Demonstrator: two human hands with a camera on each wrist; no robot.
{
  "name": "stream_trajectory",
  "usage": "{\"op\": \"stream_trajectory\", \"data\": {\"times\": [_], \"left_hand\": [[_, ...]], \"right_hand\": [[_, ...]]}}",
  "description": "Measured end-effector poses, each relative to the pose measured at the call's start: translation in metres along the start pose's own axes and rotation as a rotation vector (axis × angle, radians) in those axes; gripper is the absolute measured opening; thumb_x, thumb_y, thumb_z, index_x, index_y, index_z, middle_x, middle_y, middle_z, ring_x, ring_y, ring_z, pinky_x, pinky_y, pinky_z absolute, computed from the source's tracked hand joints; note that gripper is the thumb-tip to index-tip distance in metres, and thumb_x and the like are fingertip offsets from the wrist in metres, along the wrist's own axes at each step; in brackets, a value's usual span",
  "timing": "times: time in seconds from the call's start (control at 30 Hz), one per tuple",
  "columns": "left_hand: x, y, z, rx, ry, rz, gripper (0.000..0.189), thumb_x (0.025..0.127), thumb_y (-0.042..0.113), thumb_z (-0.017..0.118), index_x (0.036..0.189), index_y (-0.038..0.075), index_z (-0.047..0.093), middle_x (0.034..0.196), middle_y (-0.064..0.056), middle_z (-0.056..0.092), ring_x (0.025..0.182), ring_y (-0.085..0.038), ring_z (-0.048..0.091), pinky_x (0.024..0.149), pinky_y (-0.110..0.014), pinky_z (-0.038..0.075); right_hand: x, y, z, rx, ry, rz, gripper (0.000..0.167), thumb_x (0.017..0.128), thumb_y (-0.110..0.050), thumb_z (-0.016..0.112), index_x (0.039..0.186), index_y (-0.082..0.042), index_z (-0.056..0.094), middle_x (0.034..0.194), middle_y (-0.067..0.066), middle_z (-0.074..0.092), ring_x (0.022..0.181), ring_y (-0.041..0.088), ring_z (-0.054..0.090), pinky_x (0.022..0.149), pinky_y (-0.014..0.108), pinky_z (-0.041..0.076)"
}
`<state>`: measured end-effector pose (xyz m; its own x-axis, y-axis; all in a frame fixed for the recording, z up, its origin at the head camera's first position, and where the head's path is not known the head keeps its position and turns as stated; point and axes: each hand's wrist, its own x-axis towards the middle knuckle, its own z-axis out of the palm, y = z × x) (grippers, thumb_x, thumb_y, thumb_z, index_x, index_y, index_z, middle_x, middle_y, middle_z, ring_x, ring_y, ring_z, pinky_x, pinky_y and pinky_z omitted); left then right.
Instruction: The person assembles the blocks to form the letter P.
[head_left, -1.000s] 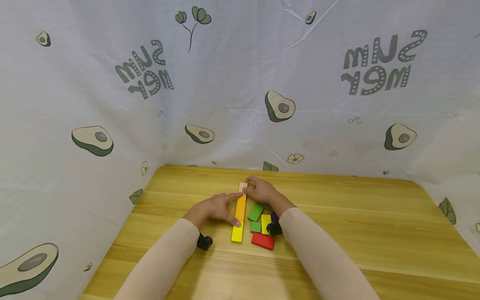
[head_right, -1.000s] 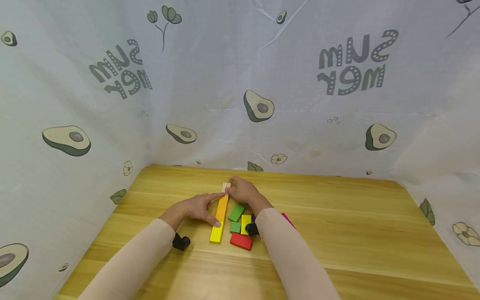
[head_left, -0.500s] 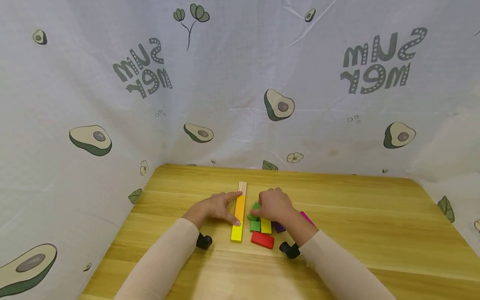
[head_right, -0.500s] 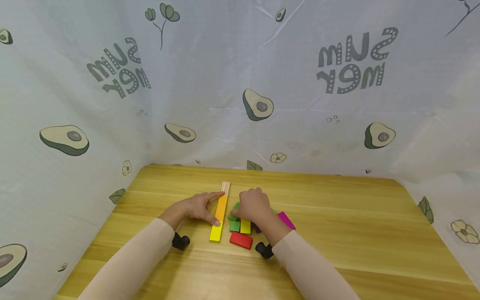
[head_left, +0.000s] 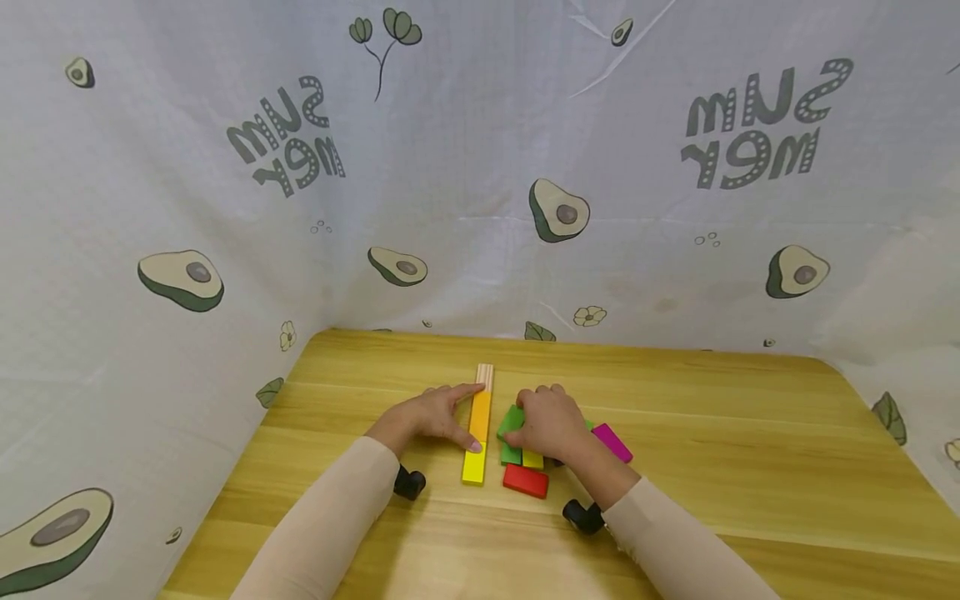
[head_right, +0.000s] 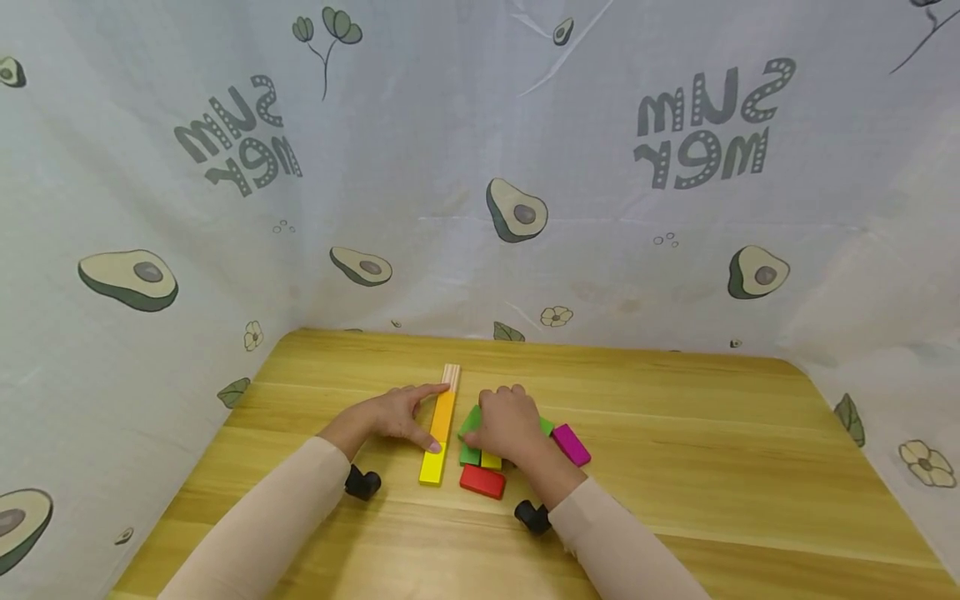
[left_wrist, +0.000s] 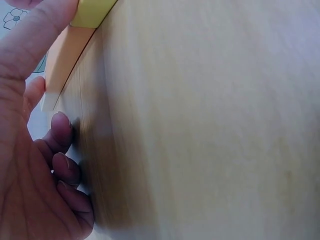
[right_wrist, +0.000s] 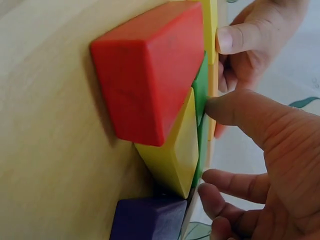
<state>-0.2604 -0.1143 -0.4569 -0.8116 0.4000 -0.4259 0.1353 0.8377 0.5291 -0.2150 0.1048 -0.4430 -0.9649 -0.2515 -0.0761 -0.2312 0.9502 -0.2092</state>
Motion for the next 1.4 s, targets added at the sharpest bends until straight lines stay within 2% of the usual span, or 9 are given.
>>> {"op": "stream_trajectory", "data": {"times": [0.23,0.53,0.77,0.83,0.93,1.03,1.2,1.3,1.4], "left_hand": [[0.001,-0.001,0.0,0.01,0.001,-0.003,0.107,0.07,0.056,0.09,0.159,0.044,0.031,0.168,-0.008,0.032,0.155,-0.041,0.024,0.119,-0.071,0.024],[0.001,0.0,0.0,0.001,-0.01,-0.005,0.106,0.071,0.055,0.09,0.159,0.045,0.03,0.168,-0.01,0.03,0.156,-0.041,0.022,0.12,-0.069,0.024],[0.003,-0.001,-0.001,-0.008,-0.023,0.006,0.105,0.071,0.055,0.09,0.158,0.046,0.031,0.168,-0.009,0.03,0.155,-0.038,0.027,0.121,-0.066,0.025],[0.002,-0.001,-0.001,-0.016,-0.023,0.007,0.105,0.071,0.054,0.09,0.158,0.046,0.031,0.168,-0.009,0.031,0.154,-0.037,0.028,0.121,-0.065,0.026],[0.002,-0.002,0.0,-0.024,-0.018,0.012,0.105,0.071,0.053,0.091,0.158,0.045,0.032,0.168,-0.009,0.031,0.154,-0.037,0.028,0.121,-0.065,0.027],[0.002,-0.002,0.001,-0.029,-0.012,0.018,0.105,0.071,0.052,0.091,0.158,0.043,0.032,0.167,-0.009,0.031,0.154,-0.038,0.028,0.121,-0.065,0.027],[0.001,-0.001,0.001,-0.011,0.001,0.018,0.106,0.071,0.054,0.091,0.159,0.042,0.032,0.167,-0.008,0.033,0.155,-0.039,0.026,0.122,-0.066,0.025],[0.001,-0.001,0.001,-0.003,0.013,0.015,0.105,0.071,0.053,0.091,0.158,0.042,0.033,0.167,-0.007,0.034,0.155,-0.039,0.026,0.122,-0.065,0.024],[0.0,-0.001,0.002,-0.011,0.01,0.025,0.104,0.072,0.052,0.09,0.158,0.041,0.034,0.166,-0.007,0.034,0.154,-0.039,0.026,0.123,-0.064,0.024]], "right_hand": [[0.001,0.004,-0.003,-0.003,-0.02,-0.065,0.057,0.077,-0.042,0.086,0.123,-0.014,0.07,0.113,0.01,0.069,0.098,0.029,0.052,0.083,0.048,0.046],[0.014,0.009,-0.002,-0.011,-0.038,-0.04,0.066,0.074,-0.049,0.087,0.125,-0.011,0.067,0.113,0.01,0.068,0.1,0.03,0.051,0.079,0.043,0.038],[0.033,0.014,-0.007,0.031,-0.113,-0.065,0.063,0.072,-0.05,0.087,0.119,-0.013,0.069,0.11,0.009,0.063,0.101,0.03,0.047,0.079,0.042,0.034],[0.04,0.017,-0.011,0.074,-0.154,-0.067,0.064,0.073,-0.048,0.086,0.122,-0.011,0.066,0.112,0.008,0.065,0.1,0.029,0.05,0.081,0.041,0.038],[0.053,0.02,-0.02,0.204,-0.196,-0.045,0.068,0.077,-0.042,0.085,0.13,-0.007,0.06,0.12,0.011,0.067,0.102,0.028,0.059,0.088,0.041,0.05],[0.07,0.022,-0.024,0.34,-0.167,-0.032,0.069,0.082,-0.035,0.084,0.136,-0.004,0.054,0.131,0.018,0.064,0.107,0.03,0.064,0.092,0.044,0.057],[0.102,0.022,-0.017,0.514,-0.074,-0.035,0.069,0.089,-0.027,0.08,0.145,-0.002,0.05,0.144,0.023,0.055,0.127,0.038,0.058,0.107,0.051,0.05],[0.117,0.022,-0.008,0.611,-0.079,-0.013,0.072,0.092,-0.024,0.076,0.152,-0.002,0.043,0.151,0.023,0.049,0.136,0.04,0.051,0.114,0.053,0.044],[0.126,0.025,0.001,0.718,-0.113,0.048,0.071,0.094,-0.016,0.071,0.155,-0.001,0.038,0.156,0.024,0.043,0.142,0.04,0.045,0.119,0.051,0.039]]}}
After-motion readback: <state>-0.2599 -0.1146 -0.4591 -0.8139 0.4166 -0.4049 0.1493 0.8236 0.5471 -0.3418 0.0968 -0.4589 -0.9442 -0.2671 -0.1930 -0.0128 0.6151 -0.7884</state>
